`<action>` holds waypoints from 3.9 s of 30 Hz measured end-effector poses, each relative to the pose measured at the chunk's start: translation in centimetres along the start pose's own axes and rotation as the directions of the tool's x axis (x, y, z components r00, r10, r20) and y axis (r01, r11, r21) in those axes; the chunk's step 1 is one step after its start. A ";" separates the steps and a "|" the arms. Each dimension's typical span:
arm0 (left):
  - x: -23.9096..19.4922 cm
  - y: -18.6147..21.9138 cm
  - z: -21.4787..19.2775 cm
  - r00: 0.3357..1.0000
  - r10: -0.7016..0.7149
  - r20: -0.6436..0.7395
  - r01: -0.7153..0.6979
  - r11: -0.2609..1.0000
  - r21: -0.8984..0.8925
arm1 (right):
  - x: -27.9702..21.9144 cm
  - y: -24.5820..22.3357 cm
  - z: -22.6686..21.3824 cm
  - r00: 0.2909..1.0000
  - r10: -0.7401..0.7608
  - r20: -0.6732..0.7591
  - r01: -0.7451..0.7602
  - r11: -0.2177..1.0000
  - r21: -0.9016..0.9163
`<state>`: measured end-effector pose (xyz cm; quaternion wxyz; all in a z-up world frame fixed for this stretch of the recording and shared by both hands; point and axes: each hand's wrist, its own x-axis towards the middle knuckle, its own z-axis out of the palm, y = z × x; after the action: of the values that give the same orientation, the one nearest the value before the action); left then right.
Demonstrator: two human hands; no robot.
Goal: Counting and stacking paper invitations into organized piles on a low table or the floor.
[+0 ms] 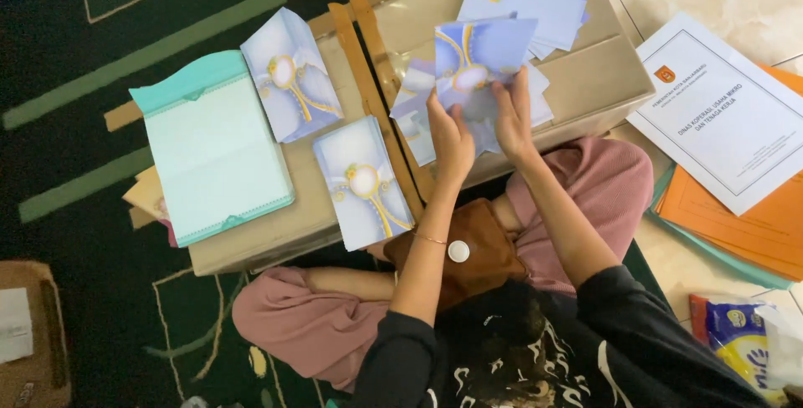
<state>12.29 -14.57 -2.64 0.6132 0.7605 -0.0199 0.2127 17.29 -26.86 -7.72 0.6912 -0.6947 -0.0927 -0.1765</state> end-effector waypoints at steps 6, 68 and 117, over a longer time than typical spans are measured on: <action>3.0 2.9 -4.2 0.979 0.138 0.150 -0.161 0.975 0.155 | 0.6 -3.8 -2.0 0.991 0.131 0.012 -0.129 0.950 0.285; -2.5 3.5 -14.8 0.690 -0.723 -0.031 0.588 0.586 -0.557 | 12.6 -3.0 -8.6 0.893 0.238 0.382 0.074 0.760 -0.646; -4.1 -0.9 -13.2 0.855 -0.456 -0.246 0.443 0.890 -0.112 | -4.0 -4.1 11.1 0.874 -0.125 0.469 0.448 0.578 -0.682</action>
<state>4.90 -2.88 -2.80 0.6621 0.6928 0.2350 0.1628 13.41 -15.31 -5.25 0.2553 -0.9173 -0.2499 -0.1759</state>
